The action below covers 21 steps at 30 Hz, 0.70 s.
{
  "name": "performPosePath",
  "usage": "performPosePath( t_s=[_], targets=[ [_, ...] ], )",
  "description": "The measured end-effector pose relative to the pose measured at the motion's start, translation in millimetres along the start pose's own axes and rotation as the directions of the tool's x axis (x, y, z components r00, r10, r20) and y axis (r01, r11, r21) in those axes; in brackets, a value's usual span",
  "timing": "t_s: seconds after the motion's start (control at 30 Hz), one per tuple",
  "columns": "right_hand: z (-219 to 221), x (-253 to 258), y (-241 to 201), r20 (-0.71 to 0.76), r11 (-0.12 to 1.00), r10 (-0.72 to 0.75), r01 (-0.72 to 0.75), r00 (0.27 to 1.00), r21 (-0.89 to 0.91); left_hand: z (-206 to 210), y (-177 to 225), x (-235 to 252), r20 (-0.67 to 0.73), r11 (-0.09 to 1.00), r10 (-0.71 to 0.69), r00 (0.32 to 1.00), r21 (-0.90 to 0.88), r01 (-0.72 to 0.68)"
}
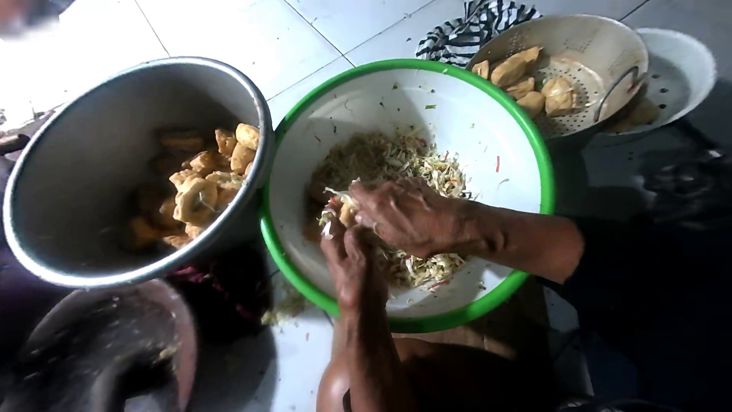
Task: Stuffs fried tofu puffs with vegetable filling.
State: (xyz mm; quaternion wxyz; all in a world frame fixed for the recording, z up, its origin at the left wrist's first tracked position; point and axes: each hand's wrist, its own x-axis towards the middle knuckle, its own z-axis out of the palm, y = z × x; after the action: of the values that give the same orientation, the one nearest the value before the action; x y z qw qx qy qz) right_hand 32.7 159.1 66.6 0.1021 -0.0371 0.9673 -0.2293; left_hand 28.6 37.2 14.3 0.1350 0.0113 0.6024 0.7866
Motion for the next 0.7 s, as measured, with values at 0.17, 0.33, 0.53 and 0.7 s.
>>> performPosePath(
  t_s=[0.17, 0.33, 0.53, 0.7],
  targets=[
    [2.4, 3.3, -3.6, -0.015, 1.000, -0.017, 0.017, 1.000, -0.005, -4.8, -5.8, 4.0, 0.006, 0.996, 0.077, 0.997, 0.053, -0.077],
    [-0.4, -5.0, 15.3, 0.013, 0.940, -0.071, 0.063, 0.997, 0.334, 0.6, 5.5, 2.4, 0.012, 0.987, -0.003, 1.000, -0.163, 0.005],
    [10.5, -8.6, 42.4, -0.273, 0.823, -0.075, 0.214, 0.959, 0.527, -5.9, 2.4, 7.4, 0.246, 0.908, 0.012, 0.969, -0.408, 0.093],
    [-8.6, -9.7, 52.9, -0.251, 0.746, -0.297, 0.388, 0.921, 0.541, -5.0, 10.3, 2.3, 0.208, 0.947, -0.170, 0.963, -0.237, 0.218]
  ],
)
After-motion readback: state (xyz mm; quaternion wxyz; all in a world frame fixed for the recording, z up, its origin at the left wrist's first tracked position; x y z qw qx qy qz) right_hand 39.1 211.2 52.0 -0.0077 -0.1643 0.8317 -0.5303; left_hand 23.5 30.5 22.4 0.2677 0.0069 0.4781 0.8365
